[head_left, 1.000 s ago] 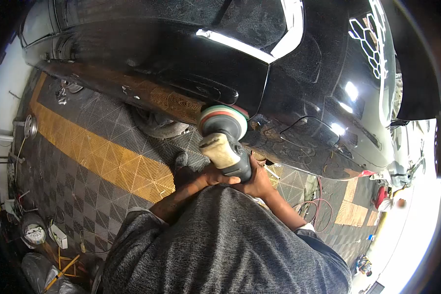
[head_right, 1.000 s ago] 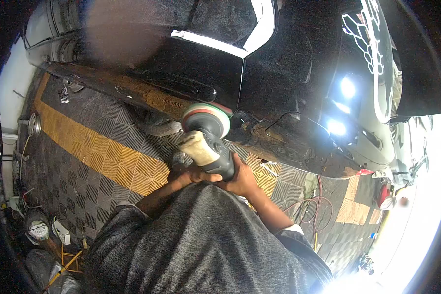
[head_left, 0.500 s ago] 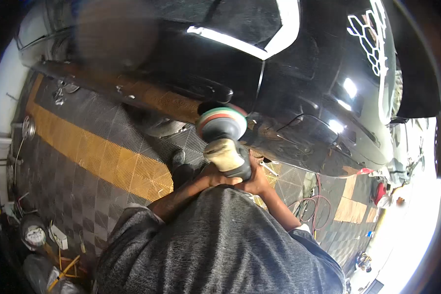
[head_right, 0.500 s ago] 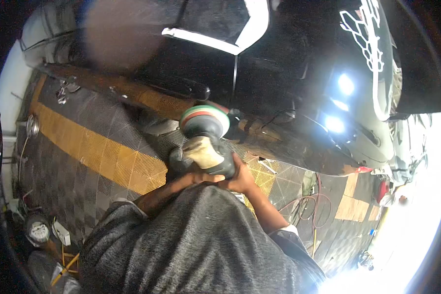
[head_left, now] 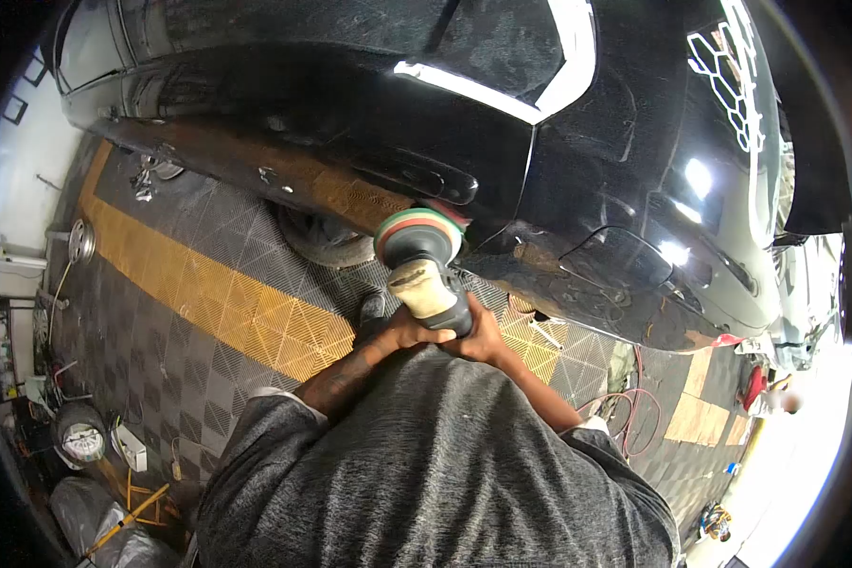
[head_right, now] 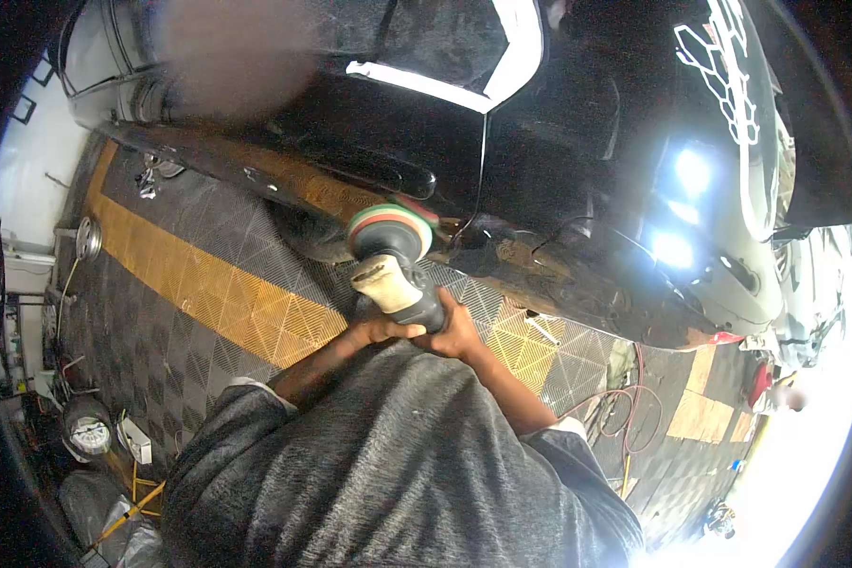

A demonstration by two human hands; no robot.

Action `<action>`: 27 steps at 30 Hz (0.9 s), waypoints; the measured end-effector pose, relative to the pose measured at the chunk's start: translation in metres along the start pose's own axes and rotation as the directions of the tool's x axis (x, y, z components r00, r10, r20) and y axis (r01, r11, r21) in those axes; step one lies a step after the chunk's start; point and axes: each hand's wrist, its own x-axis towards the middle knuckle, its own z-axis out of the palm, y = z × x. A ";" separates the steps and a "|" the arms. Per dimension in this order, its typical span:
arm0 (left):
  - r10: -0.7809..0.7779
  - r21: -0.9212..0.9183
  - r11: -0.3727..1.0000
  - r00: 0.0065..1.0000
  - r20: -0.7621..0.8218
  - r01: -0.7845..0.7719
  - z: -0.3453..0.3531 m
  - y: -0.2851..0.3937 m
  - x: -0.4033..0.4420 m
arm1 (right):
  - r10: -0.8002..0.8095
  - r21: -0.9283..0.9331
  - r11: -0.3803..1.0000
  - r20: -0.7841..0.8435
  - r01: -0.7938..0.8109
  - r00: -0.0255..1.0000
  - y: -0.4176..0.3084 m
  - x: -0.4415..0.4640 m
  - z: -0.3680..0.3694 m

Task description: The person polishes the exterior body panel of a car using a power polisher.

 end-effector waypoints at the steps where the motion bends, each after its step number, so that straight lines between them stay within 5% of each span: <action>1: 0.008 0.031 1.000 1.000 -0.003 -0.008 -0.002 0.002 -0.001 | -0.011 0.011 1.000 0.016 0.011 1.000 0.000 0.002 0.001; 5: 0.018 0.199 0.980 0.999 0.045 -0.027 0.008 0.033 0.002 | -0.031 0.063 0.997 -0.044 0.034 0.999 0.010 -0.010 -0.002; 9: -0.042 0.130 0.991 0.989 0.141 0.023 0.032 0.050 0.018 | -0.015 0.271 0.961 -0.173 0.062 0.985 0.011 -0.029 -0.016; 14: -0.040 -0.052 0.997 0.961 0.275 0.056 0.036 0.017 0.031 | -0.007 0.028 1.000 -0.195 0.013 0.981 -0.014 -0.043 -0.036; 19: 0.065 0.199 0.976 0.991 0.116 -0.087 0.016 0.017 0.011 | 0.001 -0.027 1.000 -0.110 -0.004 0.994 -0.033 -0.031 -0.032; 21: 0.021 -0.061 0.998 0.997 0.071 -0.017 0.006 0.010 0.005 | -0.093 -0.093 0.992 -0.097 0.084 0.991 -0.046 -0.024 -0.031; 26: -0.255 -0.028 0.965 0.955 0.148 0.262 -0.010 0.040 -0.003 | -0.071 -0.260 0.964 -0.051 0.055 0.996 -0.061 -0.012 -0.028; 27: -0.151 -0.104 0.982 0.985 0.079 0.159 -0.004 0.048 -0.005 | -0.069 -0.261 0.964 -0.058 0.051 0.996 -0.062 -0.014 -0.030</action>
